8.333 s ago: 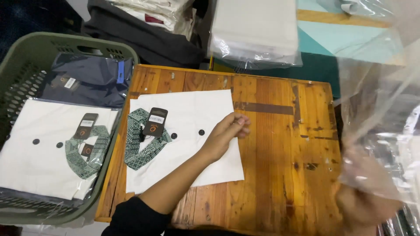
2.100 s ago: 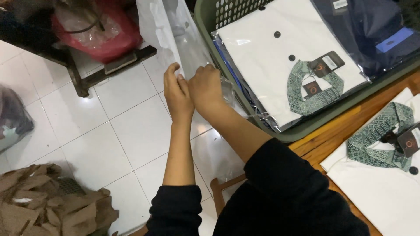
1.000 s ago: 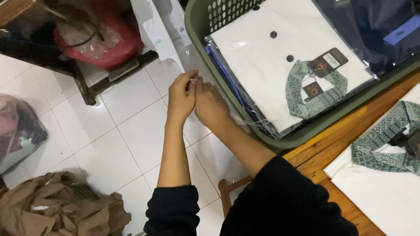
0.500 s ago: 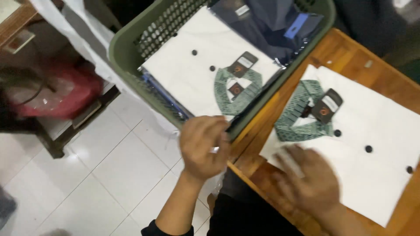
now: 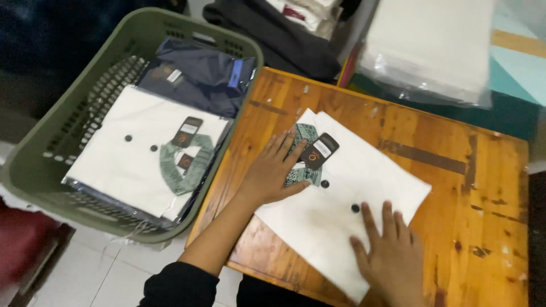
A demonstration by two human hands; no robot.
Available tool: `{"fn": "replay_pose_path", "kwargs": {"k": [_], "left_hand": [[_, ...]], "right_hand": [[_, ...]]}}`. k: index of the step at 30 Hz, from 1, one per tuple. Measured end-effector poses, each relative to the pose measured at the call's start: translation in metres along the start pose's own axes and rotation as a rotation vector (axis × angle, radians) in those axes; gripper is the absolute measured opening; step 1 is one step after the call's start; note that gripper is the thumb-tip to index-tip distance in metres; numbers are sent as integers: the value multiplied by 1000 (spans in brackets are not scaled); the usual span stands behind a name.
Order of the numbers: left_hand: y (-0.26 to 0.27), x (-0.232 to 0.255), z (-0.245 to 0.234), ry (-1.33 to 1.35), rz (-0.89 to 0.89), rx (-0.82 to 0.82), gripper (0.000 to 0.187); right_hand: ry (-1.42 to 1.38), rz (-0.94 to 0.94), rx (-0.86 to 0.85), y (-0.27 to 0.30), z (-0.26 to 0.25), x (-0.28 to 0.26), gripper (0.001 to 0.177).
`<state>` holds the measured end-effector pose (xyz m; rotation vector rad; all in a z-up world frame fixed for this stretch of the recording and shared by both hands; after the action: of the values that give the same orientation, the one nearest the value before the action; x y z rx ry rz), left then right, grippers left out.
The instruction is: The person is packing folded white shirts into clear plastic bags, smoothing them out, and placing them into a basket.
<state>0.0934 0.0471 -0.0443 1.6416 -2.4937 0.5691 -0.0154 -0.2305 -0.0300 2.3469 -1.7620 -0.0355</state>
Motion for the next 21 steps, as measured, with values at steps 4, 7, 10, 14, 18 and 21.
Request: {"fn": "replay_pose_path", "kwargs": {"k": [4,7,10,14,18,21], "left_hand": [[-48,28,12,-244,113,99,121],[-71,64,19,-463,3,-70,108],[-71,72,33,-280,-47,-197,81],[-68,69,19,16,-160,-297,84],[-68,79,14,6,-126,-351,93],[-70,81,7,29,67,-374,82]], "right_hand": [[204,6,117,53,13,-6,87],[17,-47,164,51,13,6,84],[-15,-146,458,39,18,27,74],[-287,-182,213,12,19,61,73],[-434,9,14,-73,-16,106,86],[-514,-144,344,-153,-32,138,67]]}}
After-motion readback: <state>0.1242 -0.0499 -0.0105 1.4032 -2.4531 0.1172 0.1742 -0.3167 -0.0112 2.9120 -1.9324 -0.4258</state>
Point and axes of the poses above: each hand's wrist, its own y-axis away from the middle knuckle, its own z-axis out of the palm, x = y × z, the point moved 4 cm from there along -y, towards the middle knuckle, and after that the axes turned 5 degrees about -z, right-handed, at the moved point
